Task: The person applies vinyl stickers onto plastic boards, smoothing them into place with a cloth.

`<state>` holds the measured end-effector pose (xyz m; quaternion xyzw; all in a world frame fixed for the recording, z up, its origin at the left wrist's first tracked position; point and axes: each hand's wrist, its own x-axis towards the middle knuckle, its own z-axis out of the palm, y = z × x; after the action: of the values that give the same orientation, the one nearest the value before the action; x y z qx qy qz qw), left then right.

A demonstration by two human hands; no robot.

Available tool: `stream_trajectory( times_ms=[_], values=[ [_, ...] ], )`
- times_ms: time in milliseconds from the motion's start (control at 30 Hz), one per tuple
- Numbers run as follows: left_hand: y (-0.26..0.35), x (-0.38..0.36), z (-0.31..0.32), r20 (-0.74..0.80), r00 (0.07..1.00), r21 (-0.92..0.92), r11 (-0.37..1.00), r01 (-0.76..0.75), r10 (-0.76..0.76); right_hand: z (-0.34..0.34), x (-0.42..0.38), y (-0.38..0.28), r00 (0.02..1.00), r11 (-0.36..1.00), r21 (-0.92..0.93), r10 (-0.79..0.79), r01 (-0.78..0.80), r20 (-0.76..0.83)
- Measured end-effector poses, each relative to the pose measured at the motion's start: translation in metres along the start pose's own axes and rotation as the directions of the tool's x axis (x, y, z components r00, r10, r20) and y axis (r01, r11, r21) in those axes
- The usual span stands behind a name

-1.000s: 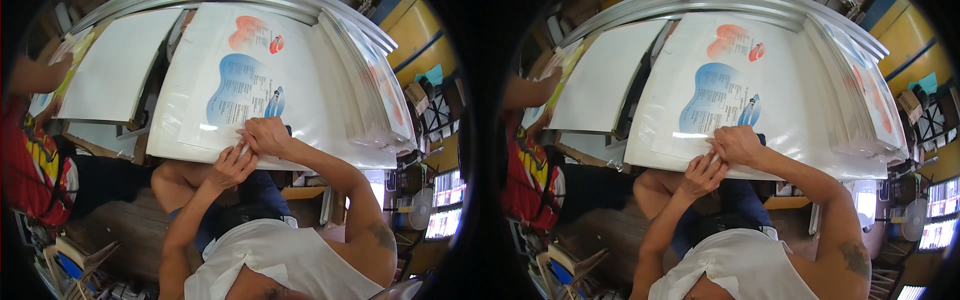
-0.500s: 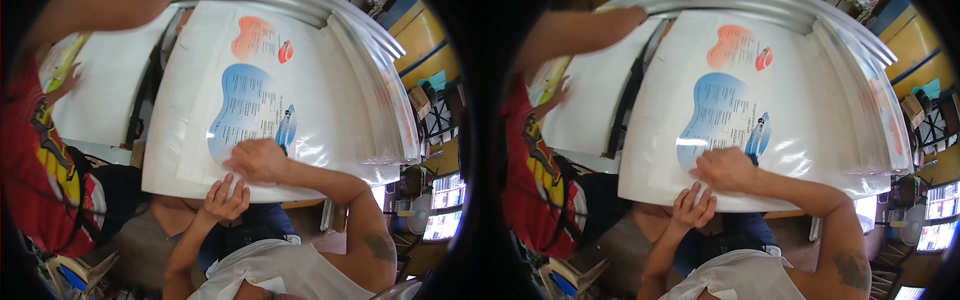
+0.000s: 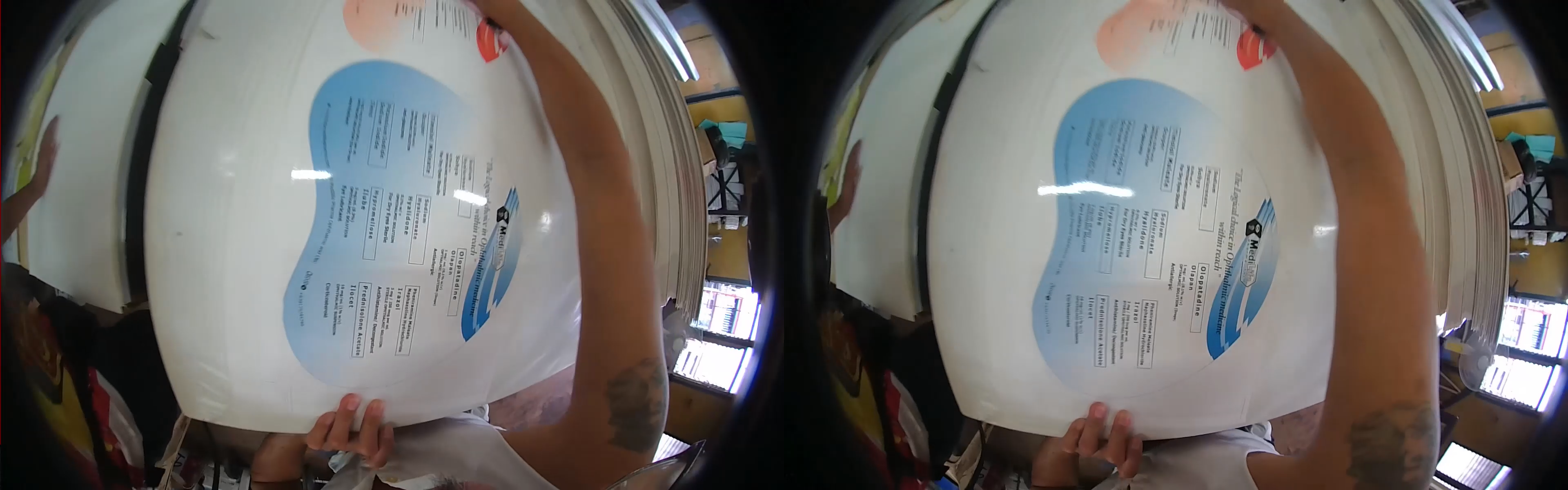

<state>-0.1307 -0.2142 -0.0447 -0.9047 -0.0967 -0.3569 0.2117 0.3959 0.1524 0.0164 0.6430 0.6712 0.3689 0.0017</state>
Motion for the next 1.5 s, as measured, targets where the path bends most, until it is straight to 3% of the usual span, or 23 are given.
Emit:
stream_trajectory(
  times_ms=[67,100,167,233,267,300,367,400,433,567,667,700,800,833,933,1100,1200,1333,1400,1500],
  values=[
    [0.007,0.004,-0.015,0.116,0.991,-0.101,0.992,0.075,-0.064,0.007,0.000,0.002,0.999,0.999,0.034,-0.012,0.014,-0.046],
    [0.003,0.003,-0.008,0.058,0.998,-0.054,0.998,0.028,-0.025,-0.007,0.000,-0.003,0.999,0.995,0.093,0.045,-0.043,-0.025],
    [0.005,0.005,0.001,-0.057,0.996,0.002,0.997,0.072,-0.072,-0.050,-0.020,-0.029,0.991,0.969,0.211,0.127,-0.133,0.043],
    [0.009,0.005,0.004,-0.100,0.987,-0.013,0.992,0.124,-0.125,-0.086,-0.047,-0.060,1.000,0.971,0.240,-0.010,0.014,-0.018],
    [0.011,0.009,0.000,-0.103,0.983,-0.037,0.988,0.148,-0.151,-0.103,-0.061,-0.082,0.992,0.937,0.337,0.059,-0.095,0.115],
    [0.012,0.009,0.008,-0.160,0.978,0.008,0.990,0.137,-0.134,-0.143,-0.085,-0.109,0.994,0.949,0.310,0.027,-0.058,0.104],
    [0.016,0.009,0.012,-0.223,0.958,0.018,0.982,0.186,-0.177,-0.223,-0.124,-0.159,0.993,0.899,0.437,-0.006,-0.046,0.116],
    [0.013,0.011,0.015,-0.253,0.955,0.053,0.983,0.175,-0.156,-0.253,-0.146,-0.177,0.994,0.835,0.542,-0.106,0.092,-0.006],
    [0.012,0.012,0.018,-0.266,0.949,0.051,0.981,0.187,-0.167,-0.263,-0.168,-0.198,0.997,0.778,0.628,-0.068,0.034,0.029],
    [0.022,0.012,0.014,-0.236,0.937,-0.034,0.966,0.255,-0.256,-0.349,-0.222,-0.252,0.989,0.682,0.724,-0.149,0.097,0.008],
    [0.020,0.000,0.004,-0.165,0.965,-0.077,0.978,0.192,-0.202,-0.369,-0.230,-0.255,0.982,0.568,0.819,-0.185,0.080,0.032],
    [0.017,-0.005,-0.006,-0.207,0.953,-0.114,0.973,0.200,-0.220,-0.373,-0.230,-0.254,0.980,0.518,0.853,-0.193,0.065,0.042],
    [0.006,-0.025,-0.022,-0.178,0.894,-0.038,0.911,0.412,-0.412,-0.386,-0.217,-0.252,0.957,0.275,0.938,-0.139,-0.210,0.254],
    [0.003,-0.030,-0.019,-0.166,0.886,-0.057,0.902,0.429,-0.432,-0.385,-0.213,-0.255,0.993,0.286,0.958,-0.099,-0.036,0.067],
    [-0.004,-0.036,-0.015,-0.160,0.927,0.007,0.938,0.346,-0.340,-0.391,-0.214,-0.273,0.942,0.437,0.877,-0.331,0.200,-0.050],
    [-0.004,-0.032,-0.015,-0.165,0.912,0.057,0.919,0.390,-0.376,-0.377,-0.206,-0.270,0.868,0.439,0.861,-0.497,0.256,-0.004],
    [-0.006,-0.033,-0.023,-0.089,0.927,0.018,0.929,0.368,-0.366,-0.338,-0.171,-0.252,0.901,0.602,0.772,-0.423,0.203,0.093],
    [-0.013,-0.032,-0.033,0.008,0.945,-0.040,0.944,0.328,-0.328,-0.242,-0.102,-0.213,0.966,0.723,0.674,-0.255,0.154,0.053],
    [-0.016,-0.035,-0.033,0.027,0.951,-0.053,0.949,0.311,-0.310,-0.200,-0.060,-0.188,0.974,0.800,0.597,-0.180,0.061,0.141],
    [-0.023,-0.035,-0.032,0.031,0.958,-0.069,0.956,0.286,-0.284,-0.131,-0.007,-0.151,0.987,0.842,0.539,-0.095,0.011,0.128]
  ],
)
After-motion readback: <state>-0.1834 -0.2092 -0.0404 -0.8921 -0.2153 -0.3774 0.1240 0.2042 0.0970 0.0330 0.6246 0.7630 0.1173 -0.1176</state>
